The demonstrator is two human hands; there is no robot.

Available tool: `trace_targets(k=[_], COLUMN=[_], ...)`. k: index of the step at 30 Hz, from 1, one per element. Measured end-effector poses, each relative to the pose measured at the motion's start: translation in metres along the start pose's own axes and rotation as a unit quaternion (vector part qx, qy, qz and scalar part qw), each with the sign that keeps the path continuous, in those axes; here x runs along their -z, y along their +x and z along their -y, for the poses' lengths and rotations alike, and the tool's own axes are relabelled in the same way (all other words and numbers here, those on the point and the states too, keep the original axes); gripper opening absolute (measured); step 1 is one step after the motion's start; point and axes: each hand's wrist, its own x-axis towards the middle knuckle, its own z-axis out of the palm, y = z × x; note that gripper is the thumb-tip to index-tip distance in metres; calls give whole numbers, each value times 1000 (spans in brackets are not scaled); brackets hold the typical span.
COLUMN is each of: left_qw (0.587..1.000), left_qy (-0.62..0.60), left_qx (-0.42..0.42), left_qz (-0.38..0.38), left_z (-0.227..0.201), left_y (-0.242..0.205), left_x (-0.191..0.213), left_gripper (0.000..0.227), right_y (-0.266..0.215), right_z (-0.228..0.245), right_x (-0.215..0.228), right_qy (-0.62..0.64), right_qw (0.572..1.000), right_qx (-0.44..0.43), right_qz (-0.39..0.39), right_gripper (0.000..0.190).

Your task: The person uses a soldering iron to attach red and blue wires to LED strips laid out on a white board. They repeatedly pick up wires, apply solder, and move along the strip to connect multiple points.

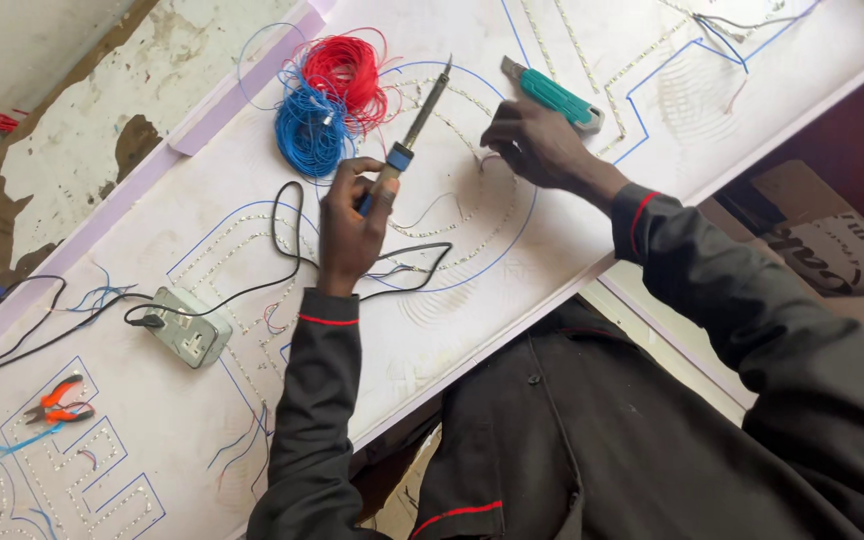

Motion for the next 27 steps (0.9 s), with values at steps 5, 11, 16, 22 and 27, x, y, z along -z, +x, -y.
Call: trace_targets(k=[5, 11, 16, 22, 27], left_qw=[978, 942, 947, 953, 969], left_qy=[-202, -290, -259, -247, -204], left_qx=[54, 54, 35, 36, 13], left_qz=[-20, -160, -187, -172, -137], left_z=[89, 101, 74, 88, 107], left_y=[-2, -19, -27, -40, -38], left_x=[-51, -93, -99, -76, -38], left_gripper=[27, 33, 26, 33, 29], right_y=[-2, 25, 39, 51, 40], right_z=[-5, 79, 126, 158, 146], right_x=[-25, -6, -43, -75, -91], right_qy=[-117, 84, 294, 379, 421], right_qw=[989, 989, 931, 894, 873], right_qx=[19, -71, -167, -225, -246], right_qz=[86, 97, 136, 81, 12], right_gripper=[8, 14, 37, 33, 22])
